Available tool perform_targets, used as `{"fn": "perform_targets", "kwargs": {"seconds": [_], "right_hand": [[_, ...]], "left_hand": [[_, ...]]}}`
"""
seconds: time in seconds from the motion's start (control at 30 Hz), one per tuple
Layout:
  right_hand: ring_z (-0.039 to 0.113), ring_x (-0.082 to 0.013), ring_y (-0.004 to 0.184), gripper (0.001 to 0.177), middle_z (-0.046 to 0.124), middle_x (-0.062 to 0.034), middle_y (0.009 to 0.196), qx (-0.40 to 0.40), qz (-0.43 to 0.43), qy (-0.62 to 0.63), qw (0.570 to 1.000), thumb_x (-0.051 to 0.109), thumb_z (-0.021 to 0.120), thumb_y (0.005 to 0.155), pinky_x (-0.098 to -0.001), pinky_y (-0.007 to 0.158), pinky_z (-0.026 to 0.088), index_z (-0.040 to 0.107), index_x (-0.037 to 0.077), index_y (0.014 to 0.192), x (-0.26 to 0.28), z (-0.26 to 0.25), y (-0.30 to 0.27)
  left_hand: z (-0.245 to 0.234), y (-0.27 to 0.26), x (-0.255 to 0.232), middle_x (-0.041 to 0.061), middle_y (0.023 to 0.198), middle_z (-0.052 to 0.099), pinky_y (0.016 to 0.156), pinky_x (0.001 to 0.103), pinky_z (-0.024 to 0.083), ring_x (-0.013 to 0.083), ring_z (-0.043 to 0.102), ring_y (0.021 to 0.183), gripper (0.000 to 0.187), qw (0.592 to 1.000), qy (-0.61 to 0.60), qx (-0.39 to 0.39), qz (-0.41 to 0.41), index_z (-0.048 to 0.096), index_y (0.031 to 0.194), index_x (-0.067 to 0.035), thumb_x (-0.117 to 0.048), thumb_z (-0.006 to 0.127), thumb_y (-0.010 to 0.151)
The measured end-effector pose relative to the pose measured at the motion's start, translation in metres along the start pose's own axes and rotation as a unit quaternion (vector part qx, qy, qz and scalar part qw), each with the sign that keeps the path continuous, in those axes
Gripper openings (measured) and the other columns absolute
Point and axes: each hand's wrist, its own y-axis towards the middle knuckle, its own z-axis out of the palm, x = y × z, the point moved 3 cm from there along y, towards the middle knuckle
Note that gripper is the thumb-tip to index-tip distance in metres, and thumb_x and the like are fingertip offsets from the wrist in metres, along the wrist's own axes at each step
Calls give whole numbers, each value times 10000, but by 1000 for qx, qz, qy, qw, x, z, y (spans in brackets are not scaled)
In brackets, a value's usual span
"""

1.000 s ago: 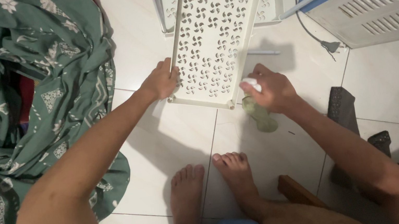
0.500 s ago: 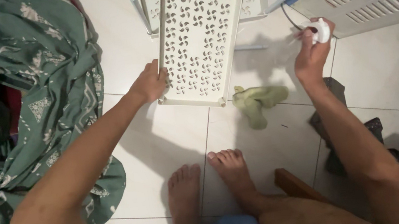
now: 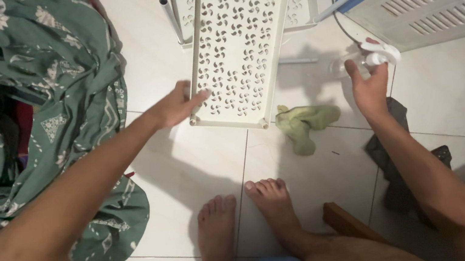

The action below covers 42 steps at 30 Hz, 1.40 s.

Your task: The person assembles a white plastic rack by inserting white rods into the corners of perforated trays. They spray liquid onto the trays and wipe them with a cloth, then connect the trays using the rods to form a multi-tiered structure.

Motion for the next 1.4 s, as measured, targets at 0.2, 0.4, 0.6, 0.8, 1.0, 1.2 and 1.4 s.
{"fn": "perform_targets", "kwargs": {"seconds": [0.2,0.4,0.6,0.8,1.0,1.2,1.4], "right_hand": [[486,-225,1313,838,451,-107,1397,-61,85,89,990,128,800,923,-370,1060,471,216,38,1517,-14,-4,-12],[481,-278,1105,627,486,-161,1200,54,38,-170,983,300,852,847,-394,980,446,494,12,1274,19,40,-83],[456,-403,1285,696,505,-201,1350,230,-230,-370,870,477,814,711,-604,1035,355,585,135,1272,46,89,-120],[712,-300,1090,318,695,-68,1312,174,-98,-182,963,215,672,1037,-415,907,583,615,201,1350,63,83,-95],[686,-367,1096,465,564,-181,1356,-5,-294,-251,922,209,772,985,-453,783,619,582,158,1407,123,113,32],[616,-351,1112,554,574,-146,1420,9,-277,-367,888,5,698,893,-410,872,573,614,148,1421,110,168,135],[587,-322,1273,513,548,-134,1410,10,-327,-388,862,14,687,848,-497,1042,490,605,96,1348,71,179,72]], "left_hand": [[27,-25,32,249,1261,648,1016,387,515,308,654,1172,1016,1000,1,4,-5,222,1528,84,-628,603,912],[29,-45,17,274,1393,485,1035,408,482,362,589,1233,1349,982,47,-135,119,22,1600,-46,-466,897,663],[32,-45,-11,281,1481,388,1089,468,410,460,445,1343,1503,968,111,-150,165,-114,1582,-64,-406,983,613],[28,-31,-10,246,1524,407,1077,479,441,446,480,1343,1441,962,107,-164,191,-82,1611,-88,-400,955,660],[17,-10,-30,259,1430,442,988,568,429,461,532,1226,1453,909,262,-217,241,-53,1571,-123,-589,931,609],[22,3,-48,259,1376,546,974,487,526,431,635,1148,1347,956,151,-165,192,-34,1675,-163,-636,819,745],[33,-16,-41,263,1252,560,948,488,517,450,628,1067,1455,966,199,-94,132,-43,1627,-158,-648,896,630]]}}
